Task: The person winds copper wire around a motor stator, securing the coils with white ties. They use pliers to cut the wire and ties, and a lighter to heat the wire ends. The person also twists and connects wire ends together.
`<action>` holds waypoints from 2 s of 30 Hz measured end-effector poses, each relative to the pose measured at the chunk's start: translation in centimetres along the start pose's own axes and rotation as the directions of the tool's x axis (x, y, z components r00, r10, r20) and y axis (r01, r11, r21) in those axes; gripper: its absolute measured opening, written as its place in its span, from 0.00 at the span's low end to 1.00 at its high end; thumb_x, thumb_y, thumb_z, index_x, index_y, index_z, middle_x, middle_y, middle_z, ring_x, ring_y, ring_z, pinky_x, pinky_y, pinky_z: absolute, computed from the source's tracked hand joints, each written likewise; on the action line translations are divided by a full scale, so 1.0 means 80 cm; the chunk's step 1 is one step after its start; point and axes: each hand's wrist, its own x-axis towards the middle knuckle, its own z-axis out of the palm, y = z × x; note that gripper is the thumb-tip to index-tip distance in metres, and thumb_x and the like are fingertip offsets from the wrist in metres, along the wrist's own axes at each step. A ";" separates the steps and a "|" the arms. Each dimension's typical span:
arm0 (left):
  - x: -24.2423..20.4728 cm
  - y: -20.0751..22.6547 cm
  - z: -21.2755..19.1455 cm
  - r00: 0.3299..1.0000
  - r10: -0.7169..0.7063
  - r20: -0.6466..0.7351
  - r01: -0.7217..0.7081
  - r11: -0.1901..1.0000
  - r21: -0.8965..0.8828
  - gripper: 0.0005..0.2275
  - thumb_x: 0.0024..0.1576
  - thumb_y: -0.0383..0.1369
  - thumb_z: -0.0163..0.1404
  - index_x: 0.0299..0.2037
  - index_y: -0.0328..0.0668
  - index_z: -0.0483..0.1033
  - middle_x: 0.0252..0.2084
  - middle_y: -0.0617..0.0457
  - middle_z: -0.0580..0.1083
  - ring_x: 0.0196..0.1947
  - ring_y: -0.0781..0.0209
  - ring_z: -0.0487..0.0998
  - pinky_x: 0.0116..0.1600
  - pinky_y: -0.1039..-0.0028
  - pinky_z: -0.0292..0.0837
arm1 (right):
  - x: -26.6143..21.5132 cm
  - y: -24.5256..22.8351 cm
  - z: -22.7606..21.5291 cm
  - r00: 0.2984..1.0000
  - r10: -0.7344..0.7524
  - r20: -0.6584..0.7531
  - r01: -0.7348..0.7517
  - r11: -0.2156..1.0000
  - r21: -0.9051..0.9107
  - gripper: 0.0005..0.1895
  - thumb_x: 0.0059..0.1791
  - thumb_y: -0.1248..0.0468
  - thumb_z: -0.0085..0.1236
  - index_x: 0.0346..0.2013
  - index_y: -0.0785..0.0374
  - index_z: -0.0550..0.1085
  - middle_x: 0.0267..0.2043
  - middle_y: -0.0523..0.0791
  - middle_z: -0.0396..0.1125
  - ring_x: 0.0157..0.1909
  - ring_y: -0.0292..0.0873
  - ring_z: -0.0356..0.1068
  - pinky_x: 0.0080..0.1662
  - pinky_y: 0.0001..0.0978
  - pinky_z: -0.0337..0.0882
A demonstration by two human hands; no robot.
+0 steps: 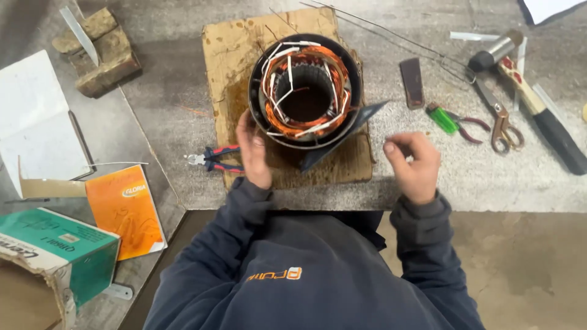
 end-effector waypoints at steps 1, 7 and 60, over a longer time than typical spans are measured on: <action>0.003 -0.004 0.011 1.000 -0.008 -0.007 0.008 1.000 -0.001 0.29 0.68 0.42 0.44 0.74 0.33 0.51 0.72 0.42 0.61 0.73 0.53 0.62 0.77 0.65 0.54 | 0.025 -0.013 0.000 1.000 0.005 0.009 -0.005 1.000 -0.003 0.07 0.52 0.67 0.63 0.42 0.68 0.77 0.39 0.46 0.72 0.37 0.41 0.72 0.41 0.30 0.70; -0.004 -0.032 0.040 0.994 0.109 -0.009 -0.108 0.973 -0.203 0.39 0.67 0.46 0.48 0.80 0.35 0.38 0.79 0.43 0.54 0.76 0.52 0.58 0.79 0.64 0.52 | 0.088 0.001 0.028 0.973 -0.086 0.212 0.072 0.995 0.074 0.28 0.42 0.67 0.69 0.54 0.74 0.71 0.51 0.52 0.72 0.52 0.45 0.73 0.53 0.34 0.72; -0.034 -0.030 -0.024 0.997 -0.046 -0.070 0.042 0.997 -0.060 0.31 0.71 0.54 0.34 0.67 0.28 0.62 0.57 0.45 0.74 0.55 0.57 0.76 0.64 0.65 0.73 | 0.042 -0.104 0.030 0.643 -0.696 0.319 0.752 0.654 -0.087 0.13 0.45 0.63 0.76 0.38 0.63 0.79 0.28 0.41 0.69 0.25 0.40 0.66 0.28 0.33 0.60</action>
